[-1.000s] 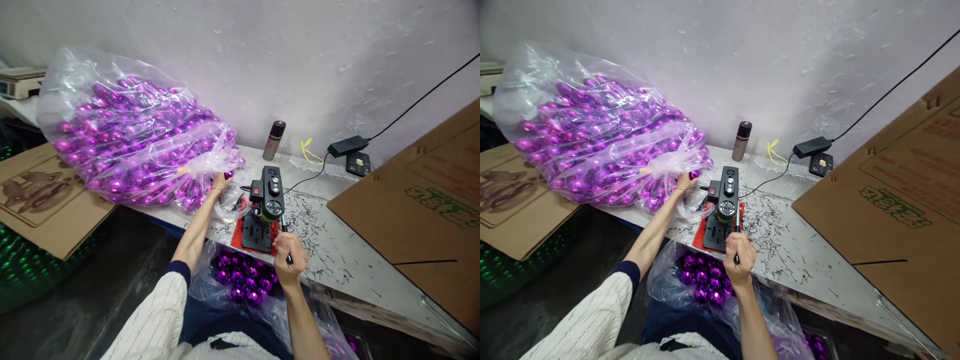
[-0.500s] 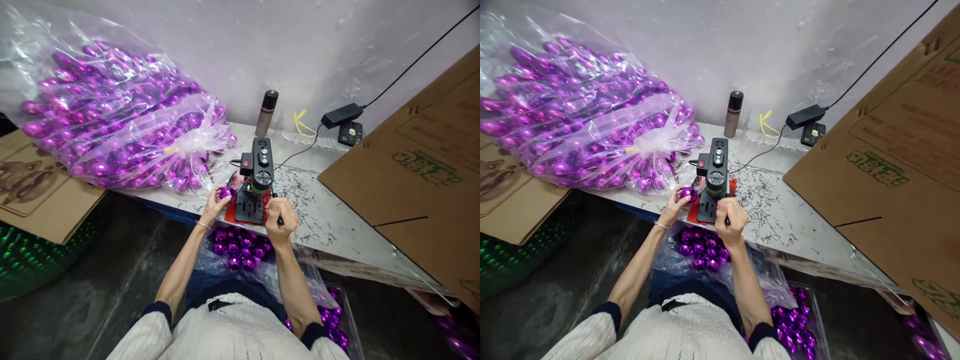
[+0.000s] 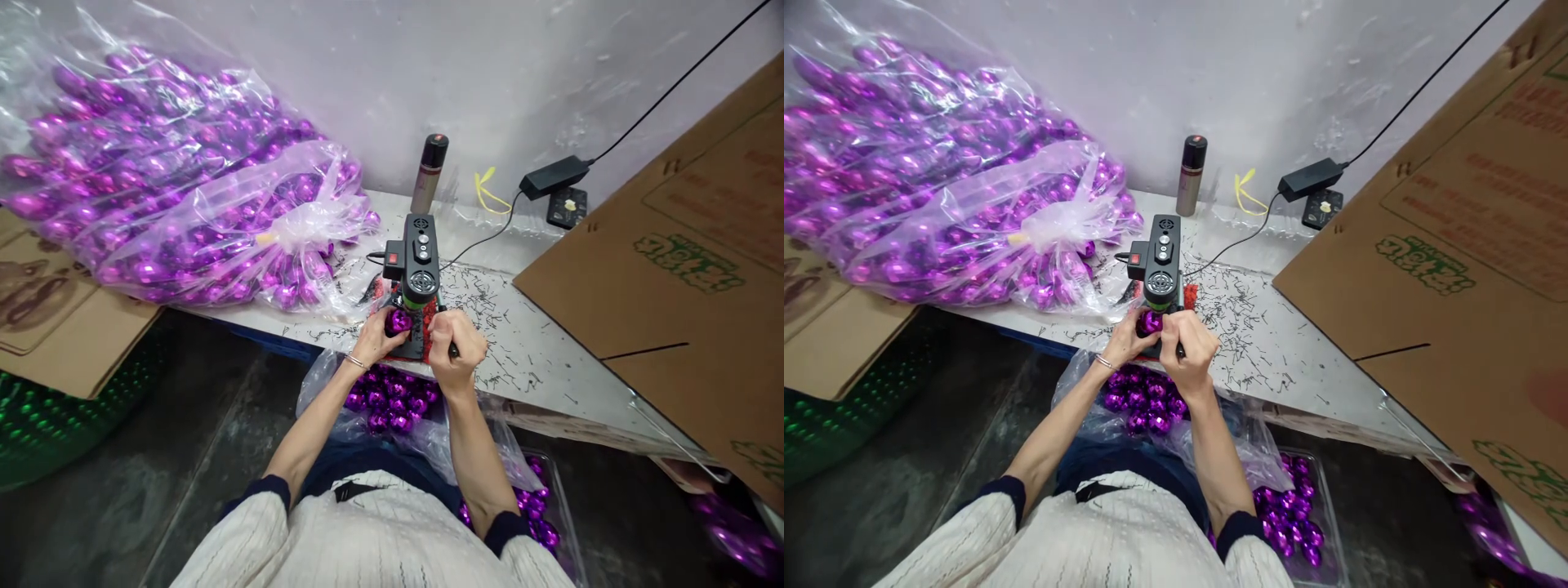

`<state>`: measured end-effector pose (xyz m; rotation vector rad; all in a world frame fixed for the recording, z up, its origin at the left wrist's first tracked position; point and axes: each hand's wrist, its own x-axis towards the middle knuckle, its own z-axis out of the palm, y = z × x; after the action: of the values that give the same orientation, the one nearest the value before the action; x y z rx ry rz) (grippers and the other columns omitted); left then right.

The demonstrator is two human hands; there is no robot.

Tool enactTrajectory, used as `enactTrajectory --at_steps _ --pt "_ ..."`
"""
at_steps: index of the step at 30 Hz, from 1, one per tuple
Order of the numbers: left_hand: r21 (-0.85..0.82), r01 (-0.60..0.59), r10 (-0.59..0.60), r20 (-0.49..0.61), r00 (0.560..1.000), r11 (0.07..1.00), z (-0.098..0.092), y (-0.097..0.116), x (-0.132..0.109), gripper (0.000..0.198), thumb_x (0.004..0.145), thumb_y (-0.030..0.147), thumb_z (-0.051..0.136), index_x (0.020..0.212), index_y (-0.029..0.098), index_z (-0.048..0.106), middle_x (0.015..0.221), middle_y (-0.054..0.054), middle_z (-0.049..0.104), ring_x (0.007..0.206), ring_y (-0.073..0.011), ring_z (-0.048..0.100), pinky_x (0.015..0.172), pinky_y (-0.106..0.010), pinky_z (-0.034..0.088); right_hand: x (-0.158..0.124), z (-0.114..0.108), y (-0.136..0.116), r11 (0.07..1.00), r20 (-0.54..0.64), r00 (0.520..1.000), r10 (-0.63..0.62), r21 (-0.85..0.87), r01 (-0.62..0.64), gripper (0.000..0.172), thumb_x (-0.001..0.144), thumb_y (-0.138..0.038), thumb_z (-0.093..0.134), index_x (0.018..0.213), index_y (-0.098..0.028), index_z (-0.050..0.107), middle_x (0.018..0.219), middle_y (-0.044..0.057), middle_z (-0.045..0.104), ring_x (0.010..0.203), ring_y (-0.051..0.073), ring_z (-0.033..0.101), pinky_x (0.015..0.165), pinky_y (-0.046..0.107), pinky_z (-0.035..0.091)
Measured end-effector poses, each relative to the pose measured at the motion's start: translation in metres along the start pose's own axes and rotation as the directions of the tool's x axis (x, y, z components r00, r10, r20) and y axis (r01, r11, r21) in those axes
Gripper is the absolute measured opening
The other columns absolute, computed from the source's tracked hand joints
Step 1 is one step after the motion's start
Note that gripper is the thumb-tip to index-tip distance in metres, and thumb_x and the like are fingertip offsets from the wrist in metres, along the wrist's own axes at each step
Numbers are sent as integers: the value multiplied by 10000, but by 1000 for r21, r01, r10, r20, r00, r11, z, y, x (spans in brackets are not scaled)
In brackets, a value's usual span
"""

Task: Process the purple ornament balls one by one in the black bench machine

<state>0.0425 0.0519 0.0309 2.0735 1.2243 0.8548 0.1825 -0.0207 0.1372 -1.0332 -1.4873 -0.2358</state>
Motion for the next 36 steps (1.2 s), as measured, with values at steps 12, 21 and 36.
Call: enactTrajectory --at_steps 12,21,36 --pt "60 -72 75 -39 996 996 19 -12 5 599 776 417 852 1285 187 637 1157 -121 699 1099 -305 672 976 -452 540 -5 -1 2 1000 20 1000 -24 -9 24 241 968 -105 495 759 -215 543 662 -9 604 626 118 574 593 269 430" --pt "-23 -89 84 -166 982 996 36 -31 -9 638 800 483 832 1320 187 613 1207 -117 724 1129 -285 675 1010 -446 511 -11 -2 5 999 29 999 -34 -14 35 245 965 -100 488 754 -219 522 673 -6 600 628 115 572 588 262 437" --pt "-15 -167 162 -177 971 986 37 -34 -10 676 818 553 791 1355 186 604 1230 -137 717 1131 -300 667 1000 -465 515 -67 17 32 998 -58 997 -56 5 57 291 1035 -247 380 757 -235 464 692 -19 572 608 122 573 647 307 469"
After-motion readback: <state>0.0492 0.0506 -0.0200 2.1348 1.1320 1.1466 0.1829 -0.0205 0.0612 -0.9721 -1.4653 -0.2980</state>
